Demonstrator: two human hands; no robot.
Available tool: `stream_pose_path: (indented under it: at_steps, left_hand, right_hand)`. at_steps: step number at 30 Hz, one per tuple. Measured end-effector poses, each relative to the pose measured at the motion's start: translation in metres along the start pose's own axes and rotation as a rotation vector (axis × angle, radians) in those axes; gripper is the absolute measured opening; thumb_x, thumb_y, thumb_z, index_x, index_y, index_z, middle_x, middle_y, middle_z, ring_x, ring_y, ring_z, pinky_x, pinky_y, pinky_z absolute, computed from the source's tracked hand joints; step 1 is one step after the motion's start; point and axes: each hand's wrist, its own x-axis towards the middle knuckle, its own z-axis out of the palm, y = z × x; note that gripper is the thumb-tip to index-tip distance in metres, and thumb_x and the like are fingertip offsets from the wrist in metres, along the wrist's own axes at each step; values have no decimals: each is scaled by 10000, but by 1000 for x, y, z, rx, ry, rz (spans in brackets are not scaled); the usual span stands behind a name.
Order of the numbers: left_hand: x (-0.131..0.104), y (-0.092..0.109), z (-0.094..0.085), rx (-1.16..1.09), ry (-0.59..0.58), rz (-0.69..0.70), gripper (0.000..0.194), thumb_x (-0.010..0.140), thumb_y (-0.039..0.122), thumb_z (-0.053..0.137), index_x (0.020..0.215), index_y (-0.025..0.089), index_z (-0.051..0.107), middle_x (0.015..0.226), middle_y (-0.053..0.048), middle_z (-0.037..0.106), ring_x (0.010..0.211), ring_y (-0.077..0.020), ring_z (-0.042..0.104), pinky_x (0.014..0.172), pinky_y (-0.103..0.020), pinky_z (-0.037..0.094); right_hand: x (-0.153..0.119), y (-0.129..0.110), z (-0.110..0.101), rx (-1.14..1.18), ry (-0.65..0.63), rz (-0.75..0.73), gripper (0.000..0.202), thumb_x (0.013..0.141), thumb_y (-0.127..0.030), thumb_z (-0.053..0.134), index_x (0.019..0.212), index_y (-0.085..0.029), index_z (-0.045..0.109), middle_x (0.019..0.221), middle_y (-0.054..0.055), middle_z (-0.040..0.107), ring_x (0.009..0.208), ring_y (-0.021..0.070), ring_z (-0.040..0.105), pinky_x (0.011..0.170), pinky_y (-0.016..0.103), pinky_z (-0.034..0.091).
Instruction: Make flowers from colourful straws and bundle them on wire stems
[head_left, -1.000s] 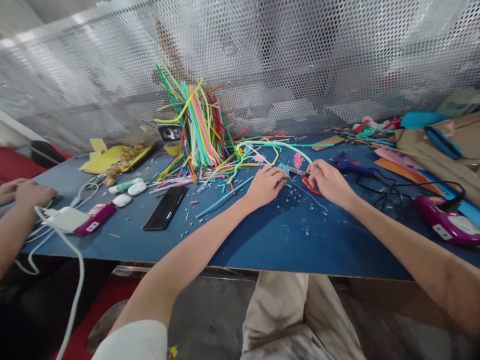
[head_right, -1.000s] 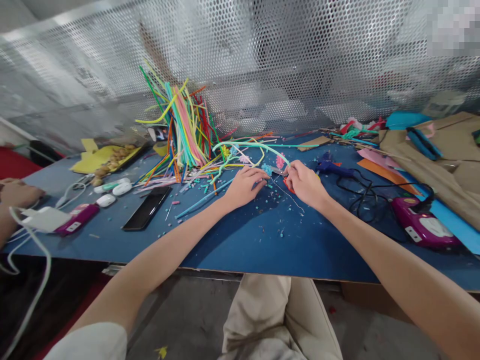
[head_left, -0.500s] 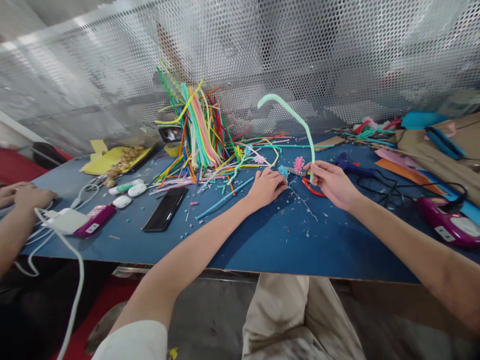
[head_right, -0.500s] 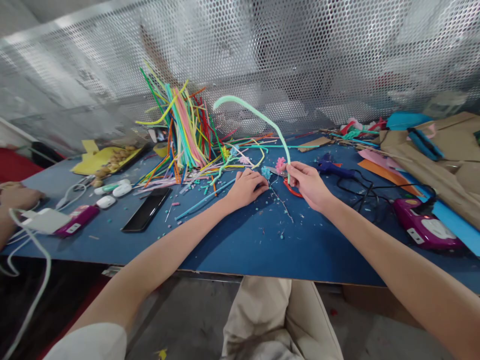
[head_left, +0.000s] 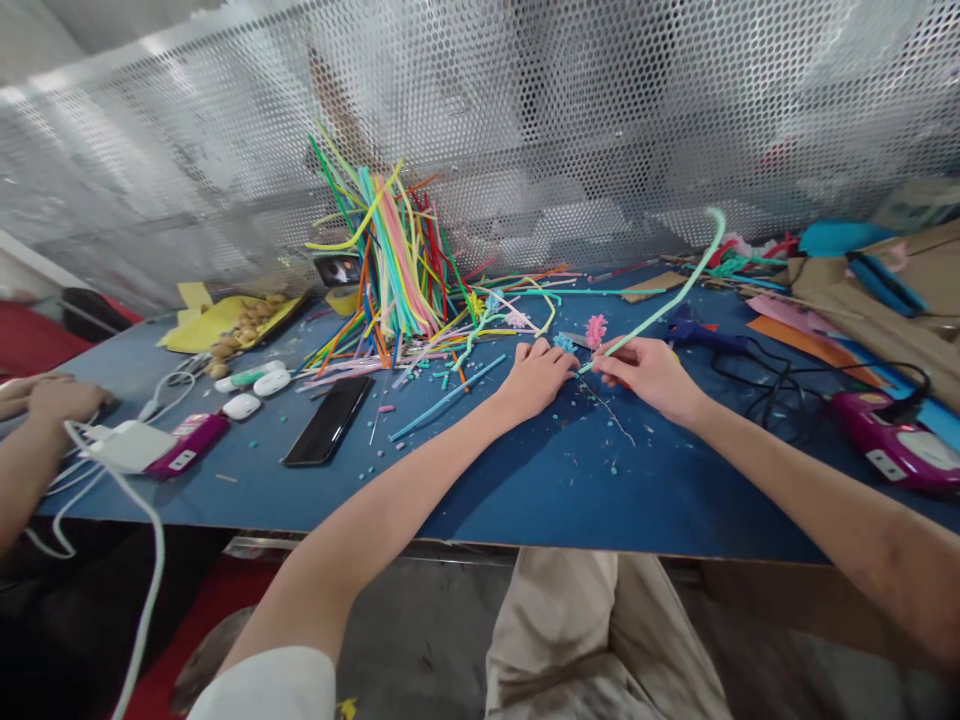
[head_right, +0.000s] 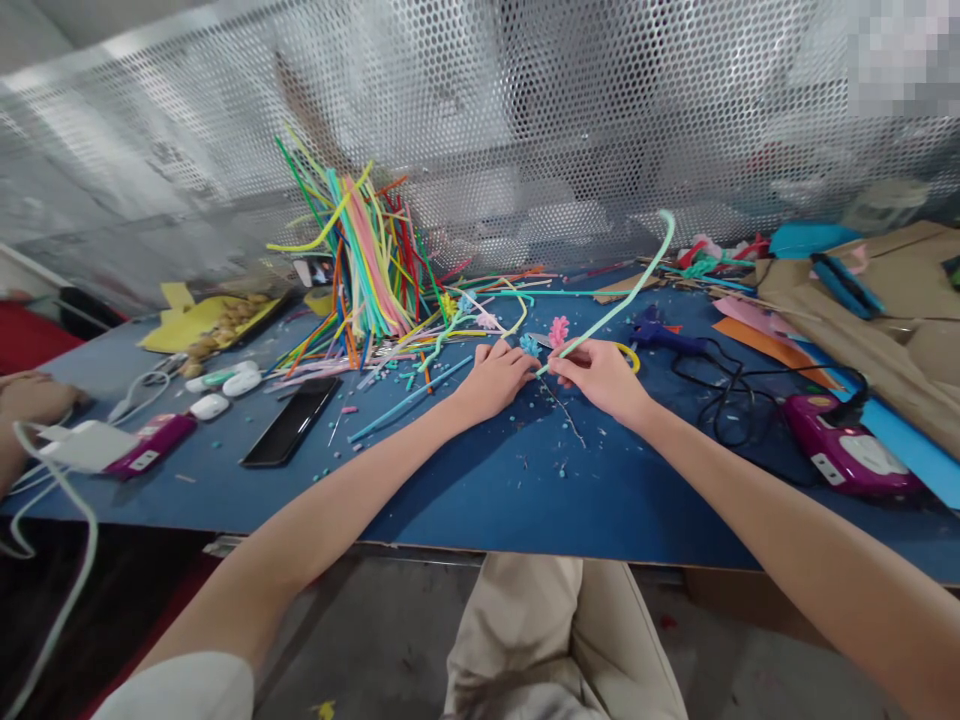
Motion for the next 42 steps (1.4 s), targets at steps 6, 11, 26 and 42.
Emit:
stream_pose_path:
  at_steps: [6,11,26,42]
  left_hand:
    - [2,3,-11,24,157,-67,251,1033,319,461,1109,293,699,1087,-58,707,1092,-274,523,902,-452,318]
    - [3,-1,-18,6,196,-45,203,1000,366,551,1001,271,730,964,-39,749,965,-230,592,872,-420,360]
    - [-4,32,-38,-174,-247,-338,352,970,438,501,1279,309,612,1087,-40,742,985,-269,709,786,-363,525]
    - [-8,31,-39,-132,-271,-189,317,996,459,439,1196,261,584,1130,-56,672,948,-250,695,698,-334,522]
  right_hand:
    - [3,8,-2,-224,54,-70,238,894,-420,656,982,-199,653,820,65,715,700,219,715,696,431,620]
    - [3,6,0,-128,38,0,197,880,-373,682,947,-192,643,831,70,709,720,218,719,716,433,635]
    - [5,3,15,505,-166,276,150,817,-315,787,860,-184,727,899,65,754,868,173,698,897,339,570]
    - [0,2,14,407,-82,221,197,785,-342,796,852,-174,716,840,39,702,831,158,655,799,301,549]
